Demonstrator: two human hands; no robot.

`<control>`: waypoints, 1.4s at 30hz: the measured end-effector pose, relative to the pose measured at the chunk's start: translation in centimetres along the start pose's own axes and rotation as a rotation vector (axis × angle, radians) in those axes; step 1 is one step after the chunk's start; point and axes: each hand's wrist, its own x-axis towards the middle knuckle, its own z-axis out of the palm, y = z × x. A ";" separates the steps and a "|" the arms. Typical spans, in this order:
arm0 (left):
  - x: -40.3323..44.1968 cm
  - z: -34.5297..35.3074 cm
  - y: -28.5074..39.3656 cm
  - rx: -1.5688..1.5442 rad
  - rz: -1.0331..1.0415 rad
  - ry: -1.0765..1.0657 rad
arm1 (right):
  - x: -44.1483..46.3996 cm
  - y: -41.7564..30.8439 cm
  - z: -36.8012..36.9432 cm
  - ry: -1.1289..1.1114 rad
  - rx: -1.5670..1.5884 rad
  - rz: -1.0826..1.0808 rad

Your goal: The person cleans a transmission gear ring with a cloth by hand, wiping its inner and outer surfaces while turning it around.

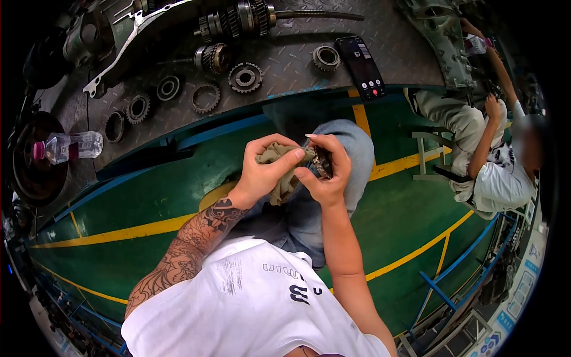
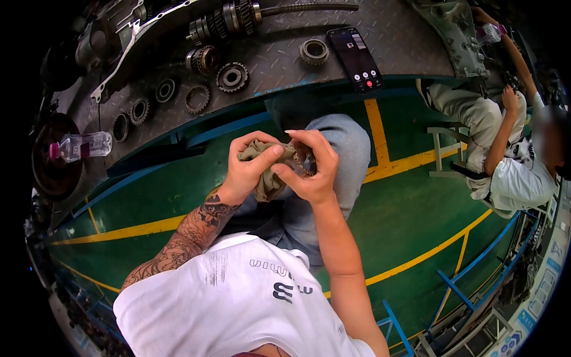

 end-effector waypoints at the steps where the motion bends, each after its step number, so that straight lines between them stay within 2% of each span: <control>1: -0.1 0.0 0.0 0.023 0.026 -0.011 | 0.0 0.1 0.1 0.003 0.013 -0.003; 14: 0.1 -0.3 -0.1 0.171 0.137 -0.181 | -0.3 0.3 0.0 0.005 0.070 0.045; 23: 0.7 -0.7 -0.2 0.287 0.160 -0.103 | -0.4 0.7 0.1 0.027 0.037 0.017; 26: 0.7 -0.5 0.4 0.446 0.329 -0.082 | -0.3 0.5 0.0 0.016 -0.001 0.026; 32: 0.8 -0.5 1.1 0.528 0.414 -0.096 | -0.2 0.3 0.0 0.002 -0.044 0.038; 36: 1.3 -0.8 2.0 0.613 0.431 -0.138 | 0.2 0.1 0.0 -0.003 -0.111 0.002; 42: 2.5 -1.5 2.5 0.660 0.251 -0.199 | 0.6 0.3 0.1 -0.011 -0.169 0.001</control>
